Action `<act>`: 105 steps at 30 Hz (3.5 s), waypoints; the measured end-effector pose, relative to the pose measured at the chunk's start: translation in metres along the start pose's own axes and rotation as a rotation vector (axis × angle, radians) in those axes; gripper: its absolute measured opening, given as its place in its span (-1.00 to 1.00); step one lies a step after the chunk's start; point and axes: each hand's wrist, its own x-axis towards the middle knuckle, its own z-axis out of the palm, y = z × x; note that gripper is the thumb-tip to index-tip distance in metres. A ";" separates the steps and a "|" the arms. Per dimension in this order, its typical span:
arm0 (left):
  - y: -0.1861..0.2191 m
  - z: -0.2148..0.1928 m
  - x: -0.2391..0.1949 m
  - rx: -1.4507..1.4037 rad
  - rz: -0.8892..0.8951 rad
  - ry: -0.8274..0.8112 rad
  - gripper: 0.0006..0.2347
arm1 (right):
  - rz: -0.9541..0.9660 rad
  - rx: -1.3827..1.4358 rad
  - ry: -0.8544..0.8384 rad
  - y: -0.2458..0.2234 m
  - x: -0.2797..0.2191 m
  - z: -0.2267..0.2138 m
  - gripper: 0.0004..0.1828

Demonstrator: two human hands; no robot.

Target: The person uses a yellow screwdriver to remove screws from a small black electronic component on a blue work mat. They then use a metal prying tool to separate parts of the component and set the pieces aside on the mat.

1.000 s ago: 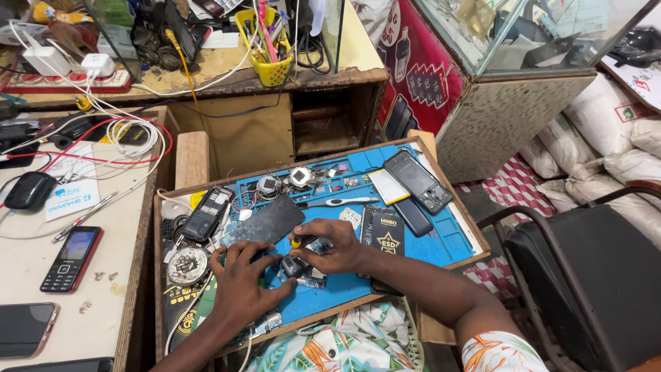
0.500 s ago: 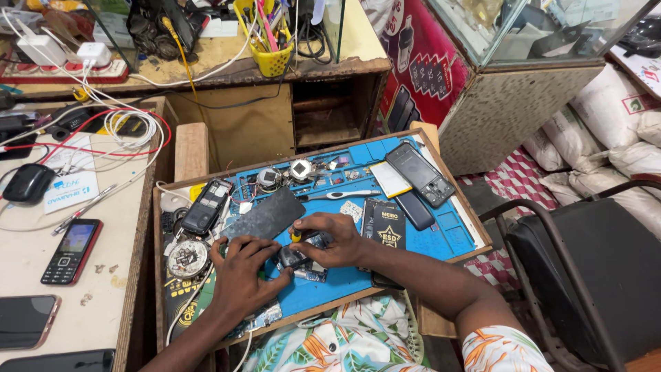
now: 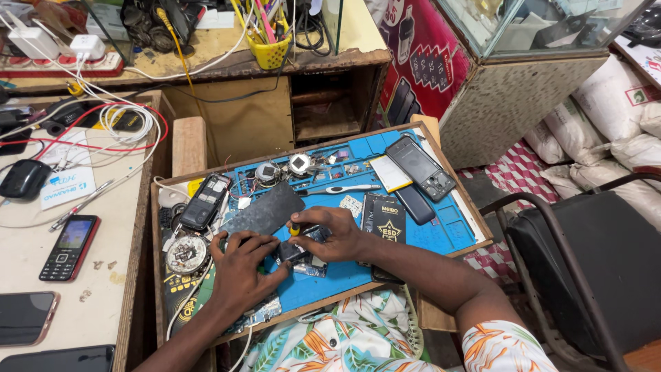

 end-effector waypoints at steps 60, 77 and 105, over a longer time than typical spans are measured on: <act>0.004 -0.009 0.008 -0.048 -0.124 -0.067 -0.45 | 0.095 0.086 -0.033 0.010 -0.014 0.006 -0.34; -0.020 -0.005 0.000 -0.222 0.001 -0.036 -0.50 | 0.130 0.280 0.023 0.003 -0.006 0.001 -0.22; -0.019 0.008 -0.001 -0.134 0.011 -0.001 -0.48 | 0.104 0.160 -0.130 0.003 0.002 0.020 -0.31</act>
